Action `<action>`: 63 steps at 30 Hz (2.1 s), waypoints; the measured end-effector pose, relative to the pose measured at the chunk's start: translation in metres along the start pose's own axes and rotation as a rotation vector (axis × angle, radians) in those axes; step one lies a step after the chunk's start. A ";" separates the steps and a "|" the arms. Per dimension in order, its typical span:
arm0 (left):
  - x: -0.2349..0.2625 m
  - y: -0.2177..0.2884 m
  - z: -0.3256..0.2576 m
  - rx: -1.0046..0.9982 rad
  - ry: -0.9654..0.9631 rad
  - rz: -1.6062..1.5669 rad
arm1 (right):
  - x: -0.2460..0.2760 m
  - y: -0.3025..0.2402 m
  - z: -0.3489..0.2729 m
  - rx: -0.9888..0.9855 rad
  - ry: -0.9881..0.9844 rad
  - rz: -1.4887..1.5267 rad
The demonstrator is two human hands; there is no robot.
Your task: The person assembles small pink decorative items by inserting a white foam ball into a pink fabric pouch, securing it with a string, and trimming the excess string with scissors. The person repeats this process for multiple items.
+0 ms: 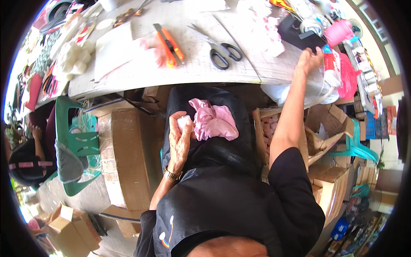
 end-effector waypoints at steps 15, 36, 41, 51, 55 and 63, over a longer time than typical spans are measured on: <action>0.017 -0.018 -0.005 0.073 0.044 -0.140 | 0.047 -0.001 0.074 0.204 0.001 -0.467; 0.012 -0.012 -0.006 0.061 0.028 -0.146 | 0.021 -0.008 0.078 0.276 -0.331 -0.924; 0.013 -0.012 -0.005 0.045 0.018 -0.186 | 0.014 -0.005 0.076 0.252 -0.388 -0.941; 0.015 -0.004 -0.006 0.071 0.046 -0.097 | 0.057 -0.024 0.053 0.522 -0.214 -0.653; 0.015 0.000 -0.005 0.089 -0.019 -0.104 | 0.081 -0.030 0.010 0.207 -0.487 -0.117; 0.007 0.010 -0.007 0.239 -0.083 -0.380 | 0.112 -0.116 -0.163 0.170 -1.070 0.080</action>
Point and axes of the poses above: each hand's wrist, its own z-axis towards the middle knuckle, its own x-axis out of the back of the hand, y = z × x, the point moved 7 cm from there along z, towards the middle knuckle, and after that the axes turned 10 degrees about -z, right-handed, at the moved point
